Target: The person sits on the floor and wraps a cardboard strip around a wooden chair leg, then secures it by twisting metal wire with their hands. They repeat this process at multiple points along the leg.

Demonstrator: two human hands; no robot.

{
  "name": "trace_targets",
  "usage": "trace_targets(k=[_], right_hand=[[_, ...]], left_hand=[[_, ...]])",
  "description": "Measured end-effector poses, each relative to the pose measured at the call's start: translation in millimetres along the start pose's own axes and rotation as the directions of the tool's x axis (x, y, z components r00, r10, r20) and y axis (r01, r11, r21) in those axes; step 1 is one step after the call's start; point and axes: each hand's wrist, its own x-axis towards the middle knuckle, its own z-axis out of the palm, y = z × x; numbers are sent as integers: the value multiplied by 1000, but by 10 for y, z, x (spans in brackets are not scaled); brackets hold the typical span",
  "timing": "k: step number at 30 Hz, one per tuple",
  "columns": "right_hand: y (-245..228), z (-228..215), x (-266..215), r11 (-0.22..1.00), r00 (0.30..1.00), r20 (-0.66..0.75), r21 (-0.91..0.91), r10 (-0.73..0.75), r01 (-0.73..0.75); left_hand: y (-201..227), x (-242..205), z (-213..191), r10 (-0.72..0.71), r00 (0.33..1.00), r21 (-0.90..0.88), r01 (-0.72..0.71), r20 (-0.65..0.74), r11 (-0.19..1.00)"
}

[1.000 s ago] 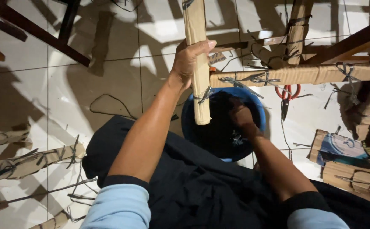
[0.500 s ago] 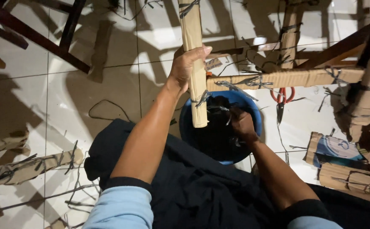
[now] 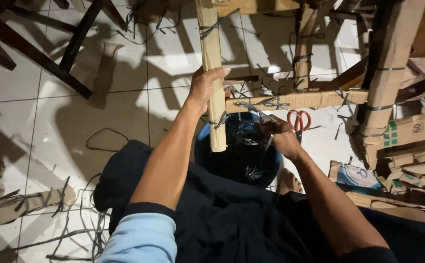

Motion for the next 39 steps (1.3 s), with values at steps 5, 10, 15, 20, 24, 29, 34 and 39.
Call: trace_targets(k=[5,10,15,20,24,29,34,39], right_hand=[[-700,-111,-8,967,968,27,-59,249,-247],[-682,-145,-65,876,879,10,-99,476,-473],[-953,-86,-57,874,869,-104,14,484,-485],[-852,-135,-82,915,907,-124,26,403,-403],[-774,-165,-73,929,920,-137,103,367,-355],[-1074,-154,-51,919,918,-108,-59,383,-390],[-850,-195,-93,924,939,-110,-173,326,-341],[-976,-152,-71,871,929,-130,-324,345,-369]], left_hand=[[-37,37,-11,-4,1000,4,4,-1,1000],[-2,13,13,23,1000,9,-23,10,1000],[-121,89,-28,17,1000,-3,-17,1,1000],[-151,110,-4,30,1000,-15,-29,9,999],[-92,28,39,24,1000,-32,-24,7,999],[-57,-23,52,19,1000,-19,-19,6,1000],[-35,-55,56,27,1000,-23,-27,4,999],[-85,9,11,29,999,-10,-29,18,1000]])
